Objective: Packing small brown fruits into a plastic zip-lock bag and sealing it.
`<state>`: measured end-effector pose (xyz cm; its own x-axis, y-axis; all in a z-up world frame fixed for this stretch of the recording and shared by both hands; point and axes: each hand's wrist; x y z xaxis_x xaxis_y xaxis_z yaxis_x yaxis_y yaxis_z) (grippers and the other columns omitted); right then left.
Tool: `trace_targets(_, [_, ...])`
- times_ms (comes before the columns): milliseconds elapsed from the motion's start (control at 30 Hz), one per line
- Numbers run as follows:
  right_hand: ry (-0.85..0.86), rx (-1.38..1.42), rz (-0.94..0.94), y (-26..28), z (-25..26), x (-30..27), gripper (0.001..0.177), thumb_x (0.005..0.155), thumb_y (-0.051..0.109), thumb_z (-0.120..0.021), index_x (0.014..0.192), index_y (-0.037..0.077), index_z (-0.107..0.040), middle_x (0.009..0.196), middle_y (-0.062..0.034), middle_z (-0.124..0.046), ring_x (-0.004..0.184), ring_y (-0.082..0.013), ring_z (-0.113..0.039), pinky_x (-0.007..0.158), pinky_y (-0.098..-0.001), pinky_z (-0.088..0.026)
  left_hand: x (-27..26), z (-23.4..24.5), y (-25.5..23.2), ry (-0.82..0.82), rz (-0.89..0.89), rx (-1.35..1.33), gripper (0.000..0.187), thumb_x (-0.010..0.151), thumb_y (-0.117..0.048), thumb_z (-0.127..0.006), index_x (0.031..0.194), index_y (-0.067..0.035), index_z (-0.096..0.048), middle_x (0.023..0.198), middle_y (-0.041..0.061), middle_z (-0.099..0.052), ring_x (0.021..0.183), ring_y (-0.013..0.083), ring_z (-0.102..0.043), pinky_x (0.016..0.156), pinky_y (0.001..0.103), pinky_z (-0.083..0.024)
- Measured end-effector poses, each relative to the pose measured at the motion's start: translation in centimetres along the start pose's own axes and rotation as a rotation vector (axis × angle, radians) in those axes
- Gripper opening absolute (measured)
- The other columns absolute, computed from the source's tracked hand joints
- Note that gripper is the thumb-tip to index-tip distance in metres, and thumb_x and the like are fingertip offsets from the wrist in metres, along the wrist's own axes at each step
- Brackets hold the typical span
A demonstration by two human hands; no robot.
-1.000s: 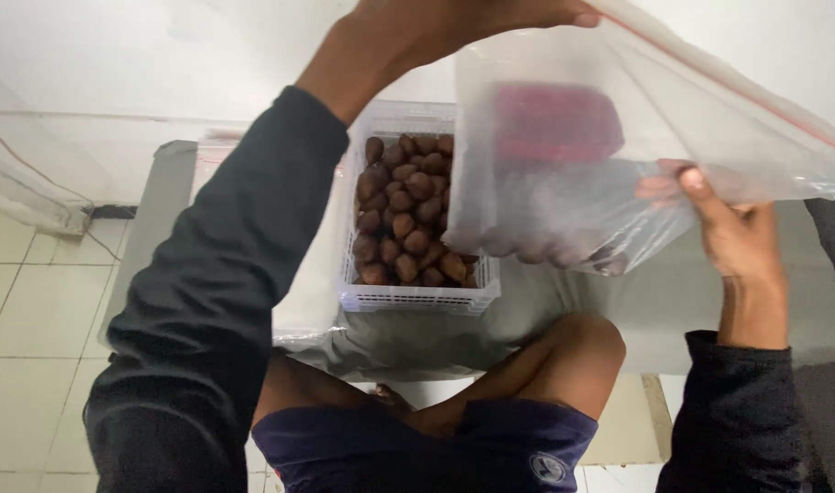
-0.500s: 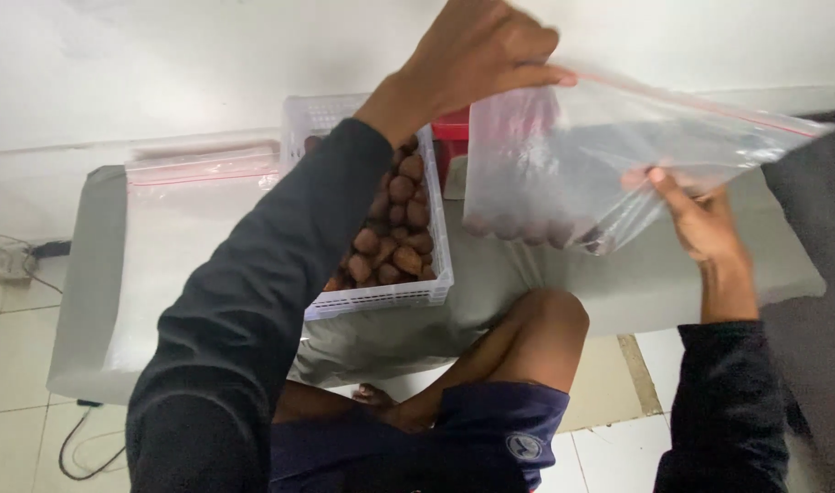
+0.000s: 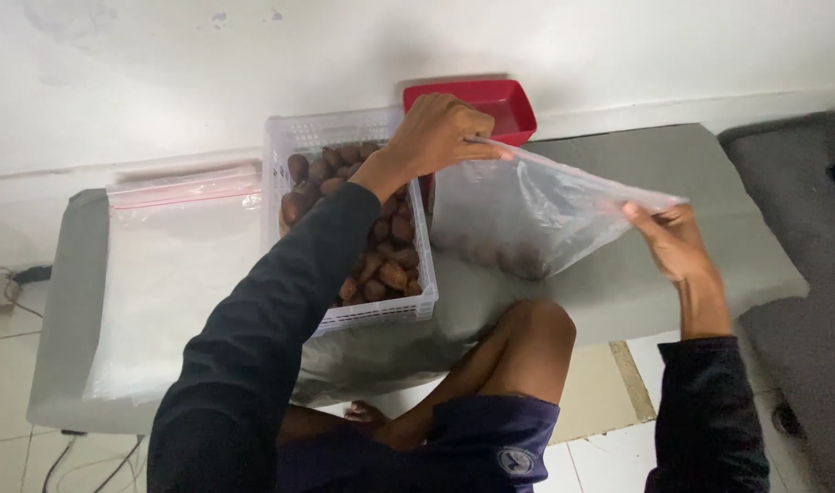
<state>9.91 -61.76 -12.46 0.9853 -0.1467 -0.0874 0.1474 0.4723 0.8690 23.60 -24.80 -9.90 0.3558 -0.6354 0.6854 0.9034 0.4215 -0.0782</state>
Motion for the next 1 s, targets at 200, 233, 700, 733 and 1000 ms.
trace_targets(200, [-0.005, 0.04, 0.307, -0.5, 2.1, -0.2, 0.024, 0.105, 0.029, -0.068, 0.102, 0.007, -0.076, 0.107, -0.0087, -0.074, 0.091, -0.0147, -0.066, 0.083, -0.0312, -0.059, 0.2, 3.8, -0.9, 0.388, 0.294, -0.435, 0.044, 0.092, -0.04, -0.083, 0.065, -0.019, -0.055, 0.059, -0.008, -0.043, 0.055, 0.0073, -0.035, 0.057, 0.03, -0.022])
trace_targets(233, [-0.007, 0.041, 0.307, -0.4, 2.2, -0.3, 0.024, 0.105, 0.029, -0.068, 0.102, 0.007, -0.076, 0.107, -0.0087, -0.074, 0.091, -0.0147, -0.066, 0.083, -0.0312, -0.059, -0.3, 4.6, -1.1, 0.389, 0.292, -0.435, 0.044, 0.092, -0.04, -0.083, 0.065, -0.019, -0.055, 0.059, -0.008, -0.043, 0.055, 0.0073, -0.035, 0.057, 0.03, -0.022])
trace_targets(700, [0.051, 0.075, 0.256, 0.7, 2.9, -0.8, 0.025, 0.105, 0.027, -0.062, 0.118, 0.01, -0.074, 0.12, -0.0065, -0.074, 0.107, -0.0144, -0.064, 0.081, -0.0296, -0.055, -4.9, 3.8, -2.9, 0.063, 0.734, -0.973, 0.031, 0.099, -0.039, -0.061, 0.113, -0.013, -0.071, 0.108, 0.003, -0.076, 0.103, 0.0224, -0.079, 0.081, 0.031, -0.063])
trace_targets(733, [0.051, 0.075, 0.257, 0.0, 3.0, -0.4, 0.025, 0.105, 0.027, -0.062, 0.118, 0.01, -0.074, 0.12, -0.0065, -0.074, 0.107, -0.0144, -0.064, 0.081, -0.0296, -0.055, -5.0, 3.7, -3.1, 0.063, 0.734, -0.972, 0.031, 0.099, -0.039, -0.061, 0.113, -0.013, -0.071, 0.108, 0.003, -0.076, 0.103, 0.0224, -0.079, 0.081, 0.031, -0.063])
trace_targets(1000, [0.022, 0.26, 0.151, 1.1, 2.6, -0.6, 0.054, 0.092, 0.017, -0.072, 0.144, 0.005, -0.061, 0.11, -0.0103, -0.069, 0.083, -0.0118, -0.051, 0.063, -0.0229, -0.041, -6.4, 4.2, -3.6, -0.106, 0.633, -0.951, 0.06, 0.101, -0.028, -0.069, 0.152, -0.024, -0.038, 0.088, 0.004, -0.072, 0.08, 0.015, -0.071, 0.078, 0.028, -0.053])
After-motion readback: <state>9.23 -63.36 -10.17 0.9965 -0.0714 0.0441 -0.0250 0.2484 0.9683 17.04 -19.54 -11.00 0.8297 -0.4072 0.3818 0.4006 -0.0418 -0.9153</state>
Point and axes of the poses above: each hand's wrist, its own x-axis towards the middle knuckle, its own z-axis out of the back of the hand, y = z × x
